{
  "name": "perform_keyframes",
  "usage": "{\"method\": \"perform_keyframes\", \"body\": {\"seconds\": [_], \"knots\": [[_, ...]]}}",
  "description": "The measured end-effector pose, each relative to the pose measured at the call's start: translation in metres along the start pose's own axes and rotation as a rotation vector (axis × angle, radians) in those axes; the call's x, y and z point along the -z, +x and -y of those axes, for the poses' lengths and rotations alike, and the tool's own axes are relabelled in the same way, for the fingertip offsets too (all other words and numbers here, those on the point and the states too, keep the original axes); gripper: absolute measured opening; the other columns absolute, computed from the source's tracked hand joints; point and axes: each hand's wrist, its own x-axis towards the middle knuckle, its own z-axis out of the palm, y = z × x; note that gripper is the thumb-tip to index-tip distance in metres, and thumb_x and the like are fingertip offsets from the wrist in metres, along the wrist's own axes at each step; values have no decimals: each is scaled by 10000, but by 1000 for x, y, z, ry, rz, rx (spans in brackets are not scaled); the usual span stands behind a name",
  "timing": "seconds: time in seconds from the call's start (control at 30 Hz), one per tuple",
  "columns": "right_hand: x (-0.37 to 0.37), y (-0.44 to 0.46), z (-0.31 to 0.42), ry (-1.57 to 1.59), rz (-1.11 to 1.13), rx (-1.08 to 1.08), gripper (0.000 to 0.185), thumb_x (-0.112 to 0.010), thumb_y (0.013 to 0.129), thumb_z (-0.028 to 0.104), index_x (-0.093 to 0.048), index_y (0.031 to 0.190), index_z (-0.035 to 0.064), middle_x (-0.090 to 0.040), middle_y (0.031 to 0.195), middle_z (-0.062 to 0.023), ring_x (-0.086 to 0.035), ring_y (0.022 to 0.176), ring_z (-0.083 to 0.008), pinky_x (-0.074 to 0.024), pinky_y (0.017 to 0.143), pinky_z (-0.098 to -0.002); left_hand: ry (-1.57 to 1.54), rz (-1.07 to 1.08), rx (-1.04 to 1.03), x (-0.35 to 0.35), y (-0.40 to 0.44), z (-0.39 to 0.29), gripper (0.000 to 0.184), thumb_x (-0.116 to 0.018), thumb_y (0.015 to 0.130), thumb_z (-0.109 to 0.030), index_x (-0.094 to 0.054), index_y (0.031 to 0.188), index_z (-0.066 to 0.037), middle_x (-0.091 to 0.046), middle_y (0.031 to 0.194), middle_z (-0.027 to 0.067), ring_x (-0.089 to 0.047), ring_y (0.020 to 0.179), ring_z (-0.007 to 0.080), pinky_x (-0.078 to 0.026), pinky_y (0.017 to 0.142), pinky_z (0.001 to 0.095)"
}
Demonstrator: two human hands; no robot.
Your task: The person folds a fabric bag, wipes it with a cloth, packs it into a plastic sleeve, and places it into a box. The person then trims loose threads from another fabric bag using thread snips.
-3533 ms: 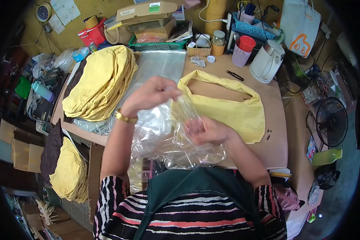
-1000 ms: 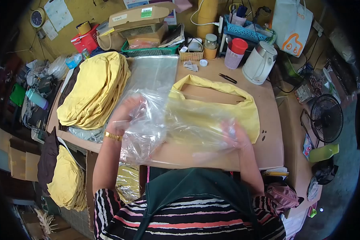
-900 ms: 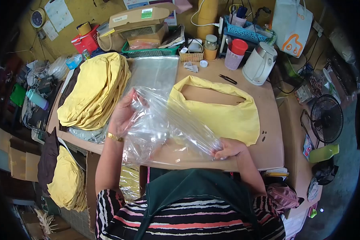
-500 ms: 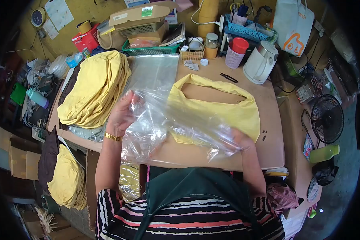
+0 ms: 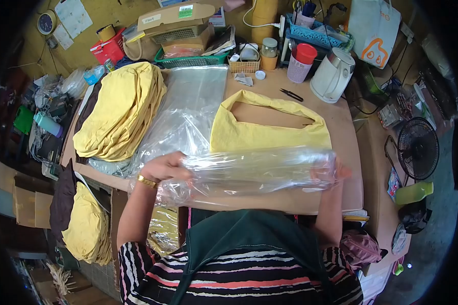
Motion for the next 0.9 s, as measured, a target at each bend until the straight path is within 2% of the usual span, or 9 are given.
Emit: {"method": "perform_keyframes", "body": {"seconds": [0.1,0.2,0.3,0.4,0.57,0.63,0.73,0.83,0.9], "knots": [[38,1,35,-246,-54,-206,471,-688,807,358,-595,1070,-22,-613,963,-93,-615,777,-174,-508,593,-283,-85,-91,-340,-9,-9,-44,271,-713,830,-222,-632,792,34,-661,1003,108,-620,900,189,-460,787,299],[67,37,59,-559,234,32,673,-730,764,435,-528,1207,-30,-605,1093,-137,-620,949,-250,-537,795,-354,477,-120,198,-14,-16,-71,258,-625,892,-215,-615,844,38,-654,1004,149,-623,934,242,-467,850,360],[-34,61,72,-217,160,252,648,-631,871,463,-481,1277,-18,-564,1242,-129,-547,1135,-190,-445,972,-343,-266,-480,-492,-2,-11,-60,362,-467,965,-240,-511,1172,53,-593,1074,180,-575,1068,297,-446,943,386],[6,85,4,-864,-266,258,420,-507,973,180,-444,1341,-13,-487,1374,-117,-474,1252,-230,-352,1066,-354,-523,-788,-939,-52,51,-40,542,-377,974,-175,-220,1459,12,-352,1466,253,-358,1370,340,-299,1134,424],[-27,71,-134,-2171,406,253,611,-591,886,413,-446,1392,101,-361,1491,-130,-268,1413,-316,-79,1144,-581,476,-1017,-378,-132,162,46,564,-508,928,-146,-284,1393,80,-490,1292,284,-416,1274,369,-176,1148,474],[-24,59,-89,-2180,351,139,628,-587,874,458,-449,1396,136,-348,1500,-123,-260,1417,-311,-75,1127,-616,1092,-951,-168,-122,173,91,405,-533,898,-156,-420,1197,93,-564,1029,273,-536,1023,410,-194,1117,562],[36,32,-26,-2248,48,93,664,-569,845,559,-459,1396,206,-327,1511,-110,-247,1419,-325,-81,1073,-706,1128,-957,-206,-113,163,84,281,-529,898,-180,-460,1026,60,-543,820,220,-562,825,401,-194,1079,635],[38,-7,-21,-2288,-123,-25,688,-551,853,572,-431,1415,193,-296,1522,-122,-224,1421,-345,-89,1055,-727,1149,-796,46,-118,164,51,401,-534,912,-217,-452,1130,110,-586,964,223,-565,912,393,-172,1067,664],[29,-21,-46,-2345,-354,-32,703,-551,864,553,-398,1432,169,-248,1534,-152,-193,1426,-359,-93,1056,-723,1248,-823,-208,-145,178,41,507,-539,907,-371,-463,1105,90,-574,942,213,-570,953,405,-61,1056,710]]}}
